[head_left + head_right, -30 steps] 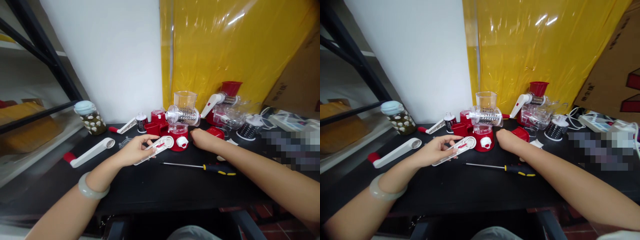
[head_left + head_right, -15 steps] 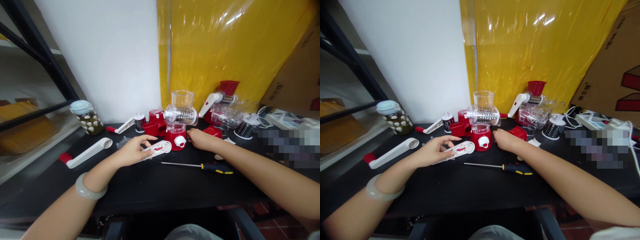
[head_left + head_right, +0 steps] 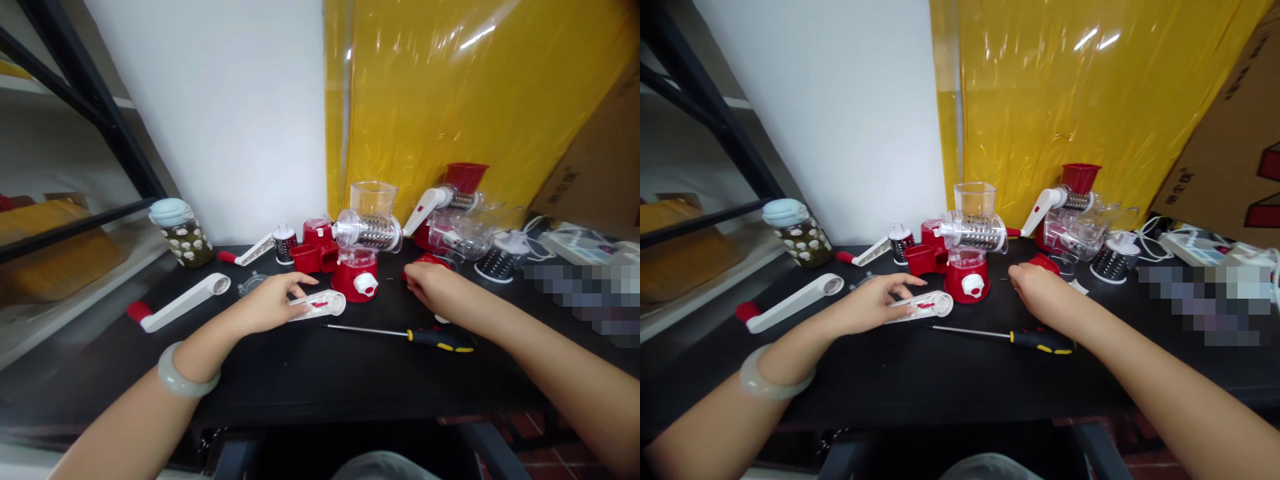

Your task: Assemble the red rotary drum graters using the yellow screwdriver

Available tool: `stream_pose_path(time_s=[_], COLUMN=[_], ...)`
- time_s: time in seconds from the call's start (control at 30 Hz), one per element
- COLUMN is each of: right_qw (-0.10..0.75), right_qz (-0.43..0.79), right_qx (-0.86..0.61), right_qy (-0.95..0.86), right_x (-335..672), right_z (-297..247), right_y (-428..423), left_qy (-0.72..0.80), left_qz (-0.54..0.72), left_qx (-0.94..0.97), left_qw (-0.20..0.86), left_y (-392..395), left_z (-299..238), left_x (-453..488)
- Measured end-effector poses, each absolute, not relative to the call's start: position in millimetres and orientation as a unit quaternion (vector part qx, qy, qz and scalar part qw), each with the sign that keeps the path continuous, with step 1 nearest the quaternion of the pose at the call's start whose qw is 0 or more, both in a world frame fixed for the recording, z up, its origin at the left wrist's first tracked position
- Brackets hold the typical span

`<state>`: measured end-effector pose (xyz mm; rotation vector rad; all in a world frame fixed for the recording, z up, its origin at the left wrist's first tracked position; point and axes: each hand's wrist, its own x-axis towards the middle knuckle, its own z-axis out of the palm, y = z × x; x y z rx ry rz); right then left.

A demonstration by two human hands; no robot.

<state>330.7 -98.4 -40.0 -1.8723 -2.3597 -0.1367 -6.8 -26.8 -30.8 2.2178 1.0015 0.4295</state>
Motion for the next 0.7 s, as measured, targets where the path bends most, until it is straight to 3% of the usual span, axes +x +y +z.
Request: stream_pose_path(time_s=[0.13,0.23,0.4,0.6,0.7], right_qw=[0.281,0.318,0.298,0.193,0.2], right_qz=[0.002,0.075,0.1,0.052,0.081], right_qx=[-0.511,-0.419,-0.389,-0.42,-0.385], right_qy=[-0.812,-0.847,-0.866,-0.885,-0.897], right_x=[306.7,273.8,226.0,199.5,196.5], right_z=[-27.3,-19.2,-10.1,-8.6,-11.6], right_y=[-137.8,-147.1,-132.3,-116.0,-110.4], left_qy=[0.386,0.378,0.34,0.339,0.333], left_qz=[0.142,0.107,0.05,-0.03,-0.072], left_qx=[0.854,0.866,0.913,0.933,0.939], left_qw=[0.319,0.308,0.218,0.115,0.055], left_y=[-32.7,-40.7,-54.9,-69.1,-74.4], left_z=[-20.7,-5.6,23.1,59.8,75.8], left_x=[-8.1,-6.3,-1.3,8.1,16.9])
